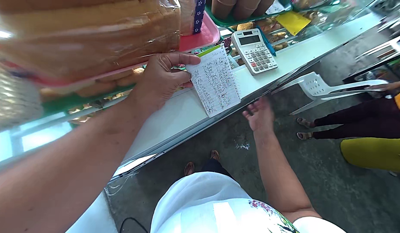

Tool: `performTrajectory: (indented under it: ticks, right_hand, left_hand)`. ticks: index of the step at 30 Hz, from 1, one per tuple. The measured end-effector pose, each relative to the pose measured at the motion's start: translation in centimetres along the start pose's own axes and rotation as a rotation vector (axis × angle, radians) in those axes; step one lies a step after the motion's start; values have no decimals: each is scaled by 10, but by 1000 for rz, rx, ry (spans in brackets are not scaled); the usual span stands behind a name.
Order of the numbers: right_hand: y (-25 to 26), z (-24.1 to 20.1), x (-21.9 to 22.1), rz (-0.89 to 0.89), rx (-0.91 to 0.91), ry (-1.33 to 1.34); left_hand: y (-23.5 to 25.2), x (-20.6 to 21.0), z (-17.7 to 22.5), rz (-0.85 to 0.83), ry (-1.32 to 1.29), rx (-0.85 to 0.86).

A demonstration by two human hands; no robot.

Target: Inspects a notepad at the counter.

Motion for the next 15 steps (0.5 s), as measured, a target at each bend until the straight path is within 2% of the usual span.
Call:
performTrajectory:
  ticks: [2, 4, 8, 15]
  right_hand:
    - [14, 57, 14, -56, 296, 3]
    - [20, 91, 34, -132, 401, 37]
    - [14, 106, 64, -243, 380, 108]
    - [-4, 118, 72, -269, 376, 88]
  left_hand:
    - [0, 1, 1, -6, 17, 13]
    - [0, 1, 2, -10, 14, 25]
    - [1, 0, 1, -15, 5, 21]
    - [5, 5, -2, -17, 20, 13]
Point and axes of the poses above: each hand's wrist, its own y-axis towards the middle knuckle, its own x-axis out of the palm, z = x × y, the point moved 10 cm from there along y, towards the middle knuckle, and after that the axes turned 4 degrees about z, right-handed, at the moved point
